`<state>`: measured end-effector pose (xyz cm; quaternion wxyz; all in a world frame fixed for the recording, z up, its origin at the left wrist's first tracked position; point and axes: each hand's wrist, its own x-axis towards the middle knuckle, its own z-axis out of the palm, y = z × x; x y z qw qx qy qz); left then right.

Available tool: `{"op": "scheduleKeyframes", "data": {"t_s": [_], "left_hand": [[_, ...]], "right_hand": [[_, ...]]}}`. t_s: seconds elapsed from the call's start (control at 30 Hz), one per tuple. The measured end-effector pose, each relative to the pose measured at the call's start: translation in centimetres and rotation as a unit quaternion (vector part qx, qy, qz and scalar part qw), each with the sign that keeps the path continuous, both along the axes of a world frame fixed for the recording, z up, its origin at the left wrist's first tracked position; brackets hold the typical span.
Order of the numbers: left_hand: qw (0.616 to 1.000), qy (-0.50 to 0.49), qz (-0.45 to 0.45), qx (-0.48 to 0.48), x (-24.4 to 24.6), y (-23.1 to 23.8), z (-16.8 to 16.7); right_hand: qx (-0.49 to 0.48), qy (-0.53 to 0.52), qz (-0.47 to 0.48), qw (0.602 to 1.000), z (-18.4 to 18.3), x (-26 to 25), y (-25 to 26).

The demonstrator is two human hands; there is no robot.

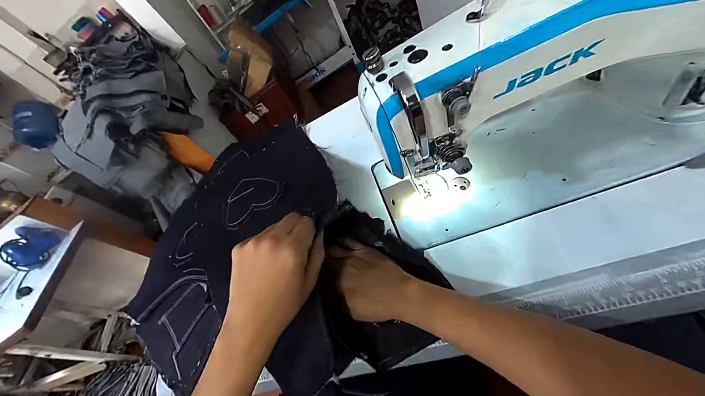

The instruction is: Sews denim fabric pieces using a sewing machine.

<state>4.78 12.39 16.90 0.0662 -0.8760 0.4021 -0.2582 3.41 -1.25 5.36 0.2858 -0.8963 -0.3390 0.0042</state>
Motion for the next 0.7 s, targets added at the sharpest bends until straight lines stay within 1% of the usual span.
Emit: {"op": "scheduleKeyframes", "data": {"t_s": [0.03, 0.07, 0.1, 0.13, 0.17, 0.2, 0.23, 0.27, 0.3, 0.33, 0.37, 0.4, 0.43, 0.47, 0.53, 0.57, 0.63, 0.7], "left_hand": [[1.0, 0.016, 0.009, 0.023, 0.3, 0.1, 0.3], [0.999, 0.036, 0.012, 0.035, 0.5, 0.2, 0.1], [0.998, 0.054, 0.015, 0.039, 0.6, 0.4, -0.3], [0.997, 0.061, 0.013, 0.038, 0.5, 0.5, -0.6], [0.998, 0.058, 0.006, 0.034, 0.3, 0.5, -1.0], [0.998, 0.054, -0.003, 0.019, 0.0, 0.4, -1.4], [0.999, 0.05, -0.012, -0.005, -0.3, 0.0, -2.3], [0.998, 0.046, -0.022, -0.038, -0.7, -0.5, -3.7], [0.995, 0.049, -0.036, -0.075, -1.1, -1.3, -5.8], [0.99, 0.075, -0.054, -0.102, -1.6, -2.0, -8.4], [0.982, 0.125, -0.076, -0.117, -2.1, -2.6, -10.7], [0.971, 0.175, -0.102, -0.129, -2.3, -3.0, -12.0], [0.962, 0.198, -0.123, -0.144, -2.3, -3.2, -12.2], [0.957, 0.199, -0.135, -0.16, -2.2, -3.3, -11.7], [0.949, 0.168, -0.139, -0.227, -2.1, -3.5, -11.0], [0.948, 0.166, -0.137, -0.234, -2.3, -3.6, -11.3], [0.949, 0.196, -0.158, -0.189, -2.5, -3.7, -12.9], [0.94, 0.22, -0.19, -0.176, -2.1, -3.5, -13.3]], "right_hand": [[-0.035, 0.057, 0.026, 0.997, 0.5, 1.1, -0.1], [-0.036, 0.068, 0.049, 0.996, 1.1, 1.0, -0.6], [-0.013, 0.054, 0.061, 0.997, 1.5, 0.0, -1.5], [0.026, 0.006, 0.05, 0.998, 1.4, -1.6, -3.0], [0.063, -0.056, 0.015, 0.996, 0.7, -3.1, -4.8], [0.07, -0.118, -0.034, 0.99, -0.3, -4.4, -6.7], [0.042, -0.161, -0.084, 0.982, -1.6, -5.3, -8.6], [0.003, -0.181, -0.121, 0.976, -2.8, -5.9, -10.3], [-0.02, -0.189, -0.143, 0.971, -3.8, -6.5, -11.5], [-0.018, -0.188, -0.148, 0.971, -4.3, -7.2, -12.3], [-0.003, -0.194, -0.146, 0.97, -4.5, -7.8, -12.8], [0.014, -0.203, -0.142, 0.969, -4.6, -8.1, -13.2], [0.021, -0.215, -0.145, 0.966, -4.8, -8.3, -13.6], [0.023, -0.223, -0.156, 0.962, -4.9, -8.4, -13.8], [0.014, -0.23, -0.191, 0.954, -4.9, -8.7, -13.9], [0.004, -0.231, -0.204, 0.951, -4.9, -8.8, -13.9], [-0.004, -0.242, -0.216, 0.946, -4.9, -9.2, -13.9], [0.02, -0.266, -0.234, 0.935, -5.1, -9.5, -14.2]]}}
